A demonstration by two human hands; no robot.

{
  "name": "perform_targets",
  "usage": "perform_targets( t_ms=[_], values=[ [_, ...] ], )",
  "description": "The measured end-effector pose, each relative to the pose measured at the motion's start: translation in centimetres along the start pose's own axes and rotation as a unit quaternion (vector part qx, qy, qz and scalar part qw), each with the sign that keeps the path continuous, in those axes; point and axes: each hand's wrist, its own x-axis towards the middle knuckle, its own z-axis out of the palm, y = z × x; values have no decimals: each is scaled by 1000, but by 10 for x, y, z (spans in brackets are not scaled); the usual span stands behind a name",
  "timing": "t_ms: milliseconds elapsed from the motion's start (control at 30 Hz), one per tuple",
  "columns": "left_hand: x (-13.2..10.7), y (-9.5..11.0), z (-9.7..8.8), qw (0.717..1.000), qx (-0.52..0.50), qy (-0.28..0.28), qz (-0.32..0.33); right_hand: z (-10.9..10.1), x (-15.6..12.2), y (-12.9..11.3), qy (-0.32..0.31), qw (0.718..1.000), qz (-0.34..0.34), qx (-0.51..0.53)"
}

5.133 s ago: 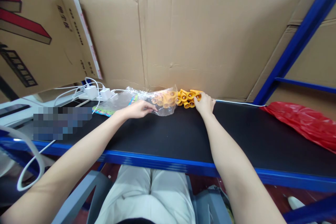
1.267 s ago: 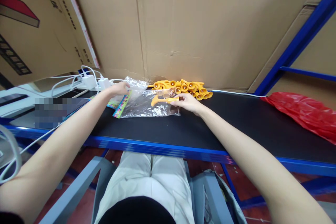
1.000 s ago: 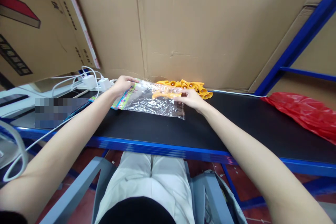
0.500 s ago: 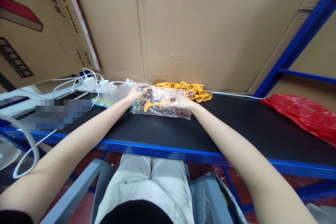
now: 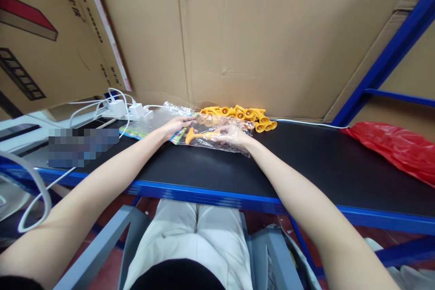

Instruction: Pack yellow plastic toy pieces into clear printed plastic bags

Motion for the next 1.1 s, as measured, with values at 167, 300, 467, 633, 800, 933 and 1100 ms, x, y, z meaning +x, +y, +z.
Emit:
perform_targets(
  t_ms=[167, 300, 467, 633, 800, 933, 1100],
  values=[
    [1, 2, 12, 998, -17, 45, 31, 2, -2, -6, -10, 999, 35, 4],
    [3, 0, 6, 999, -33, 36, 20, -1, -8, -11, -52, 998, 33, -20],
    [4, 1, -5, 999, -34, 35, -1, -5, -11, -13, -102, 994, 19, -40],
    [1, 3, -2, 998, -25, 53, -14, -4, -7, -6, -140, 990, -4, 24],
    [2, -2, -2, 999, 19, 39, -21, -2, -5, -1, -169, 982, -20, 86],
    [5, -6, -4, 981, 178, 80, 17, 0, -4, -3, -168, 982, -24, 80],
    [6, -9, 2, 825, 455, 229, 244, 7, -4, -8, -172, 980, -15, 99]
  ],
)
